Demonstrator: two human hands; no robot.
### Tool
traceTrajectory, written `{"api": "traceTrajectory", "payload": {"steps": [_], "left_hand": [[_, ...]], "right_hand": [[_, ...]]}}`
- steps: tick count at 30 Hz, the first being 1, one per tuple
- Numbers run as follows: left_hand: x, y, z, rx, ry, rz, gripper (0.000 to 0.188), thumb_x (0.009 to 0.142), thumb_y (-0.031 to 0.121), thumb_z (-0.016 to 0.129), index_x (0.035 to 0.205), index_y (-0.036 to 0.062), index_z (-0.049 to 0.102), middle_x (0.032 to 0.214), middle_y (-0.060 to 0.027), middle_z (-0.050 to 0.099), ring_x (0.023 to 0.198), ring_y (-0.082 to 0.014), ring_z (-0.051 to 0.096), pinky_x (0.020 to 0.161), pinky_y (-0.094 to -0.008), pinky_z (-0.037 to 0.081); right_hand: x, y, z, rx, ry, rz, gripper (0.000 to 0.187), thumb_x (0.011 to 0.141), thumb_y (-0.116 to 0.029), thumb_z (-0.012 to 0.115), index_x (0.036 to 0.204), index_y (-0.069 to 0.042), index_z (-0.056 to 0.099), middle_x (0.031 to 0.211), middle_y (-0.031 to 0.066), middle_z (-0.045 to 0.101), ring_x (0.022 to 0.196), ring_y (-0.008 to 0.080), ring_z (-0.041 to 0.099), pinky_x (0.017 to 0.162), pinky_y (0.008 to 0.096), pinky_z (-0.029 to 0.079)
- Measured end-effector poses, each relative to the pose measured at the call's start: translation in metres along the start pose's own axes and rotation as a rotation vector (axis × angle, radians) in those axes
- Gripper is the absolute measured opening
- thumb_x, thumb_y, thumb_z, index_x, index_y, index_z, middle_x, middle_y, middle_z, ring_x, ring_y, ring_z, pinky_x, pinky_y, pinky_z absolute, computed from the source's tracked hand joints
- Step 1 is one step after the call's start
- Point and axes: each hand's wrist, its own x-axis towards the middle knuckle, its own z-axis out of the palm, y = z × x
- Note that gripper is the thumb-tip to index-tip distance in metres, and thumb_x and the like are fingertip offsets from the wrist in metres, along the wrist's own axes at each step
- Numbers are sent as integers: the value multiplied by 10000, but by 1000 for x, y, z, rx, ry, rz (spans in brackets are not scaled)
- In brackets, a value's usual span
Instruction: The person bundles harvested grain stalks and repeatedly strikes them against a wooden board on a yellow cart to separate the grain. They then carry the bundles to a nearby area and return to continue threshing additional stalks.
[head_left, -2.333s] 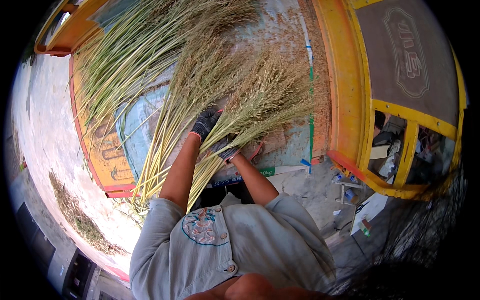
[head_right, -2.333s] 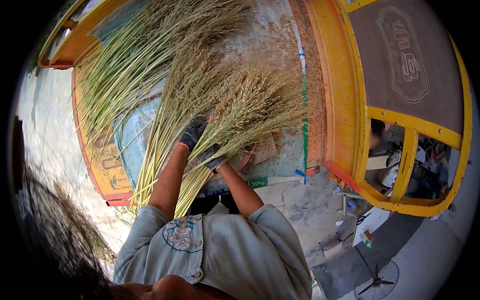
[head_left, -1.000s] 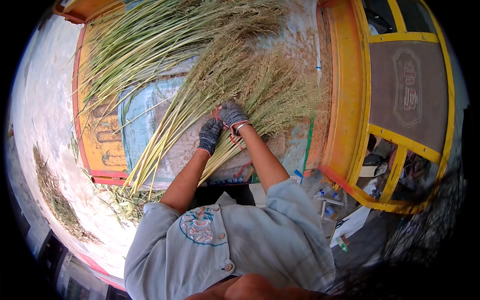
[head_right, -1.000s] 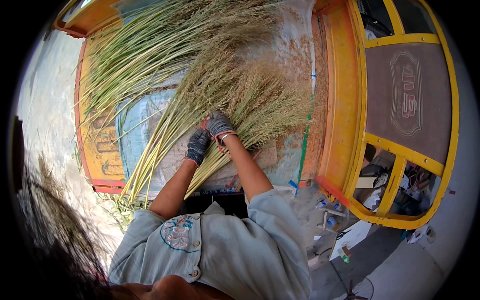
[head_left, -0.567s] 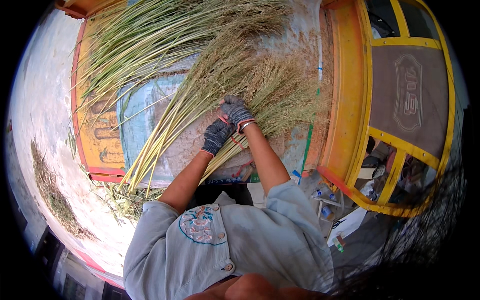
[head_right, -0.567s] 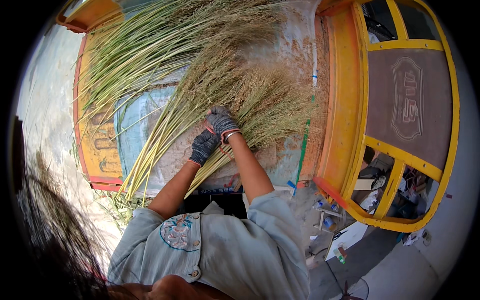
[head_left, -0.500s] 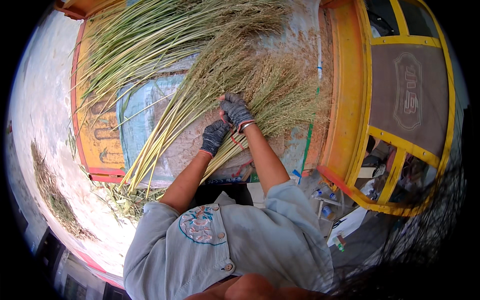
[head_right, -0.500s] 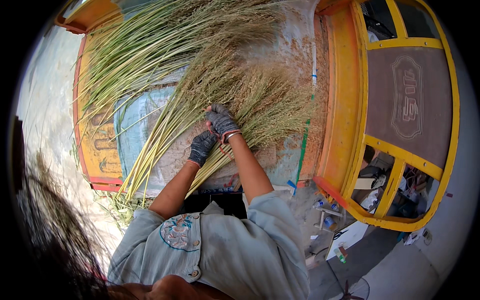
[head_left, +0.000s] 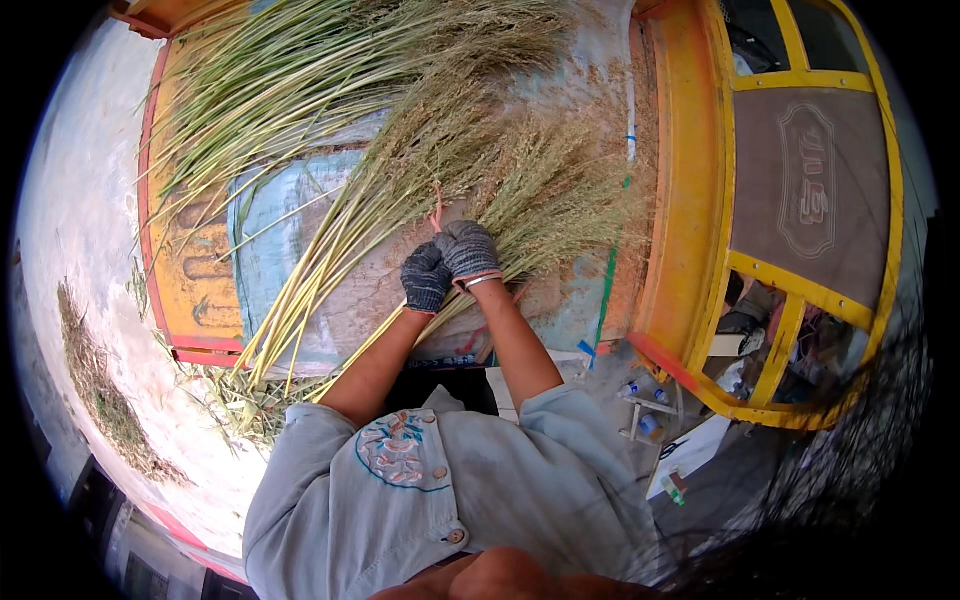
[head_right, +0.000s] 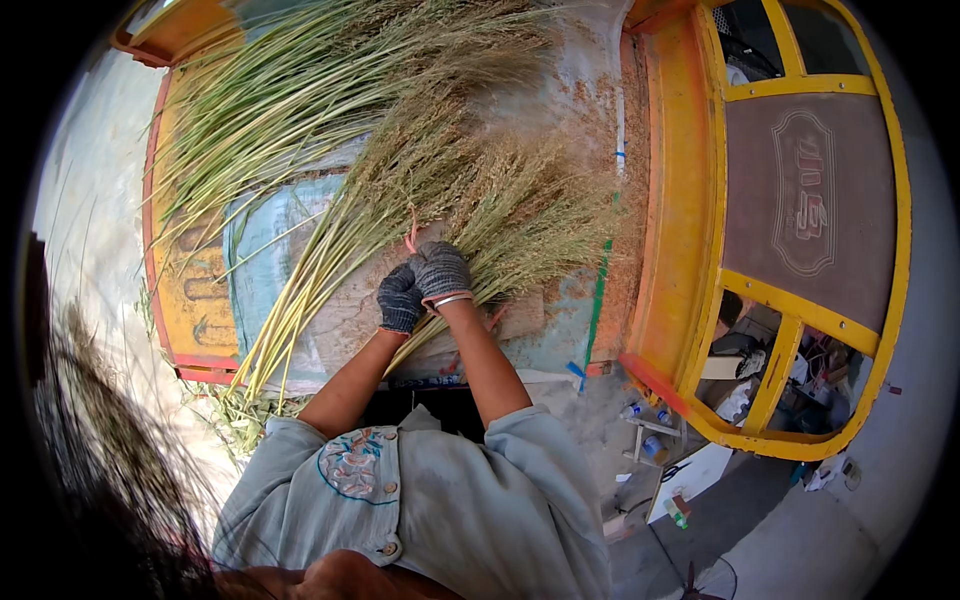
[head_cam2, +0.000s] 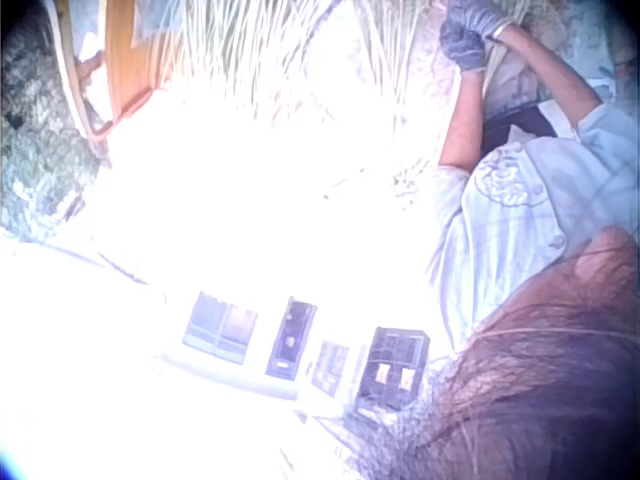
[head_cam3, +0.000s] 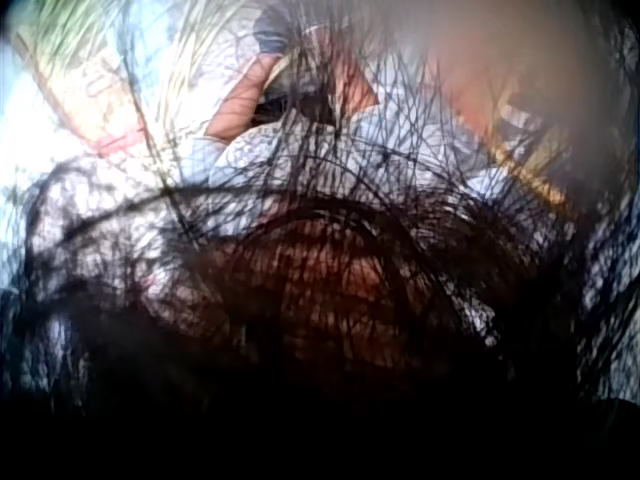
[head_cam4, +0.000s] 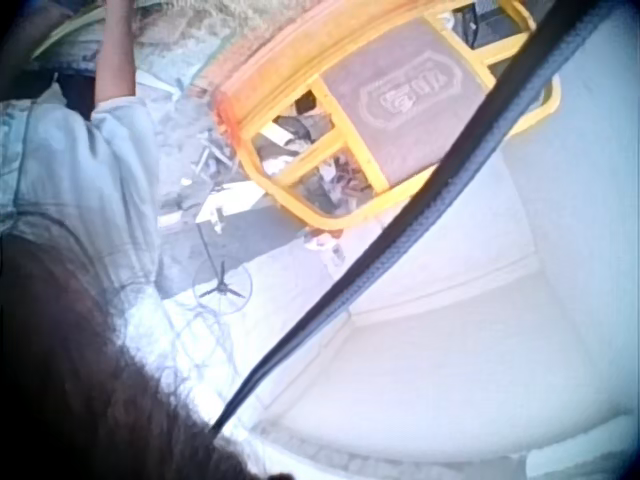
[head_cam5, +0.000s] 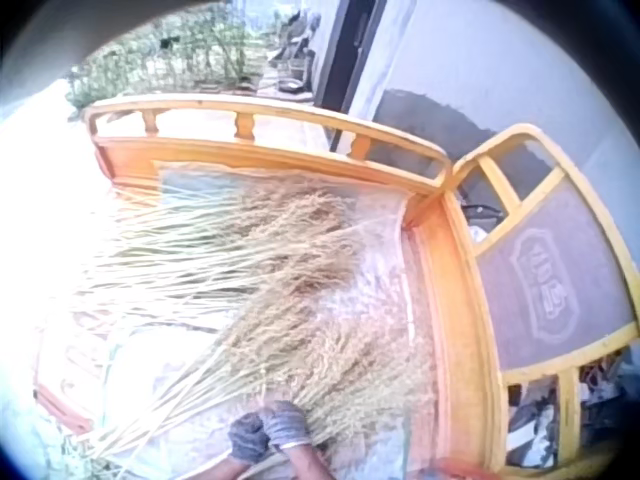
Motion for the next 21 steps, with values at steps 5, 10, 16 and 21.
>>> {"api": "traceTrajectory", "payload": {"steps": [5, 10, 16, 21], "left_hand": [[9, -5, -17, -659, -75, -568, 149, 815, 82, 616, 933, -9, 616, 879, -84, 640, 788, -184, 595, 740, -274, 467], [20, -4, -20, -1029, -27, -798, 65, 800, 66, 601, 822, 7, 583, 696, -52, 557, 648, -180, 529, 690, -281, 471], [18, -20, -27, -1041, -35, -787, 47, 812, 33, 546, 792, -3, 569, 620, -43, 498, 587, -160, 481, 614, -268, 446], [13, -33, -25, -522, -192, -462, 115, 841, 90, 551, 781, 2, 596, 626, -27, 545, 570, -122, 485, 557, -252, 412]], "right_hand": [[28, 12, -8, 903, -233, 770, 273, 843, -265, 470, 738, -65, 623, 647, 109, 596, 505, 223, 559, 487, 322, 445], [27, 9, -1, 1119, 133, 880, 137, 822, -188, 479, 771, -60, 489, 561, 78, 503, 408, 197, 520, 326, 361, 382], [34, 30, 19, 1397, 347, 845, 84, 799, -142, 494, 761, -71, 470, 540, 57, 434, 360, 174, 394, 296, 315, 307], [28, 57, 31, 1497, 606, 899, 58, 787, -133, 514, 764, -82, 495, 522, 12, 379, 385, 142, 330, 340, 263, 278]]}}
